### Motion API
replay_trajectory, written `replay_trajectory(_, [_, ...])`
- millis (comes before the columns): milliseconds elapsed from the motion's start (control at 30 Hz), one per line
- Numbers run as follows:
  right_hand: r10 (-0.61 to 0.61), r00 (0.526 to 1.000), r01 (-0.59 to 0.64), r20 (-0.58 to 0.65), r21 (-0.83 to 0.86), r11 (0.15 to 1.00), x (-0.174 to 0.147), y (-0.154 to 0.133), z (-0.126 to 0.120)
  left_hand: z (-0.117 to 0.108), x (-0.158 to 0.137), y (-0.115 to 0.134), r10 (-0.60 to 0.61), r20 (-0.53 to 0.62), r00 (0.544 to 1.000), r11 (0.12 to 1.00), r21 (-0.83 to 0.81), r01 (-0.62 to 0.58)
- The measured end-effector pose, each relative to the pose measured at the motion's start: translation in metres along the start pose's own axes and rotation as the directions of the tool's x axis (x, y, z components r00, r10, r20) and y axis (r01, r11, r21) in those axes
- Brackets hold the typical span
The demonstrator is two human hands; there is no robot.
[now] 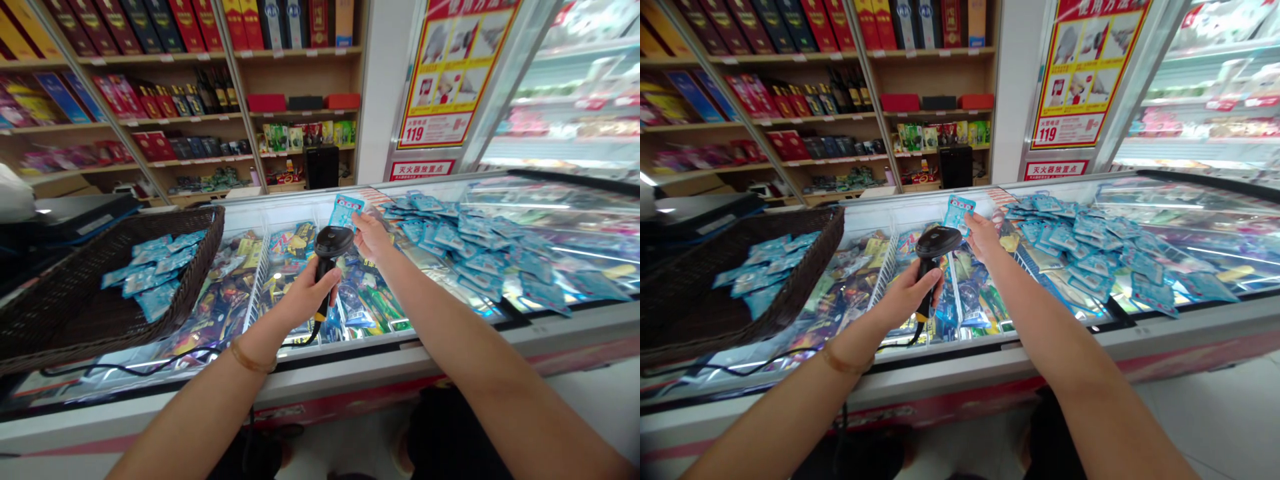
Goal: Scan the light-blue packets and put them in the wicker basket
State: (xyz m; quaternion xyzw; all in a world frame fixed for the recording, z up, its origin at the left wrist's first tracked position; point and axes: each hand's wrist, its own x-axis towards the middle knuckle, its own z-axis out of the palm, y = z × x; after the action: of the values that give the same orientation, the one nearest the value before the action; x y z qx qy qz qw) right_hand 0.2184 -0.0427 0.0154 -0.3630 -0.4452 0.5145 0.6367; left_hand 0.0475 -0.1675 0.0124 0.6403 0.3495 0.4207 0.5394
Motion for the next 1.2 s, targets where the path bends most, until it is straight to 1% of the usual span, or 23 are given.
replay_trajectory(67, [0.047,0.998,-0.045,-0.031,0.060,0.997,0.000,0.004,0.001,0.000,0.000,0.003,-0.011,-0.057,0.998,1.000,-0.004,0.010])
replay_trajectory(133, [0.141,0.987,-0.136,-0.080,0.066,0.989,0.002,0.009,0.007,-0.003,-0.001,0.010,-0.020,-0.182,0.983,0.999,-0.031,0.014])
replay_trajectory(167, [0.187,0.977,-0.182,-0.098,0.054,0.982,0.003,0.012,0.012,-0.006,-0.003,0.016,-0.030,-0.259,0.965,0.998,-0.060,0.015])
replay_trajectory(233, [0.256,0.962,-0.255,-0.090,0.027,0.967,0.007,0.015,0.032,-0.018,-0.008,0.032,-0.053,-0.412,0.910,0.991,-0.137,-0.004])
replay_trajectory(300, [0.287,0.958,-0.286,-0.023,0.020,0.958,0.013,0.016,0.064,-0.035,-0.018,0.049,-0.049,-0.541,0.839,0.979,-0.193,-0.068])
replay_trajectory(367, [0.300,0.951,-0.302,0.067,0.024,0.953,0.018,0.015,0.106,-0.054,-0.031,0.064,-0.012,-0.646,0.764,0.969,-0.195,-0.150])
replay_trajectory(433, [0.309,0.937,-0.318,0.163,0.026,0.948,0.020,0.014,0.155,-0.073,-0.046,0.075,0.025,-0.718,0.695,0.962,-0.171,-0.211])
replay_trajectory(500, [0.320,0.917,-0.333,0.237,0.013,0.943,0.020,0.013,0.203,-0.087,-0.060,0.082,0.034,-0.763,0.645,0.959,-0.157,-0.236])
replay_trajectory(567, [0.332,0.894,-0.332,0.302,-0.051,0.942,0.017,0.013,0.239,-0.095,-0.071,0.084,0.023,-0.784,0.620,0.958,-0.159,-0.237])
replay_trajectory(600, [0.332,0.892,-0.317,0.308,-0.097,0.943,0.015,0.014,0.250,-0.098,-0.075,0.083,0.012,-0.786,0.618,0.959,-0.167,-0.231])
replay_trajectory(633, [0.321,0.897,-0.290,0.303,-0.144,0.946,0.013,0.015,0.257,-0.099,-0.078,0.082,-0.002,-0.781,0.624,0.959,-0.179,-0.221])
replay_trajectory(667, [0.299,0.909,-0.252,0.291,-0.188,0.949,0.012,0.018,0.258,-0.098,-0.079,0.081,-0.017,-0.770,0.638,0.959,-0.193,-0.207])
replay_trajectory(700, [0.268,0.923,-0.207,0.275,-0.232,0.950,0.012,0.021,0.254,-0.097,-0.080,0.079,-0.031,-0.756,0.653,0.959,-0.207,-0.194])
replay_trajectory(767, [0.194,0.948,-0.103,0.252,-0.333,0.937,0.013,0.029,0.231,-0.092,-0.076,0.073,-0.055,-0.726,0.686,0.958,-0.231,-0.168])
replay_trajectory(800, [0.154,0.960,-0.049,0.234,-0.399,0.916,0.014,0.033,0.213,-0.089,-0.072,0.070,-0.062,-0.711,0.701,0.958,-0.240,-0.159])
replay_trajectory(867, [0.065,0.981,0.047,0.182,-0.549,0.834,0.018,0.040,0.168,-0.080,-0.059,0.064,-0.071,-0.682,0.728,0.953,-0.262,-0.153])
replay_trajectory(967, [-0.048,0.993,0.115,0.111,-0.738,0.665,0.027,0.040,0.089,-0.064,-0.032,0.056,-0.097,-0.617,0.781,0.945,-0.304,-0.122])
replay_trajectory(1033, [-0.121,0.989,0.133,0.082,-0.840,0.525,0.034,0.031,0.036,-0.052,-0.013,0.050,-0.101,-0.575,0.812,0.947,-0.306,-0.098])
replay_trajectory(1133, [-0.197,0.980,0.096,0.030,-0.939,0.331,0.047,0.003,-0.035,-0.036,0.008,0.039,-0.092,-0.533,0.841,0.954,-0.290,-0.080])
replay_trajectory(1200, [-0.238,0.971,0.051,-0.002,-0.975,0.215,0.058,-0.022,-0.074,-0.028,0.014,0.029,-0.093,-0.495,0.864,0.956,-0.286,-0.061])
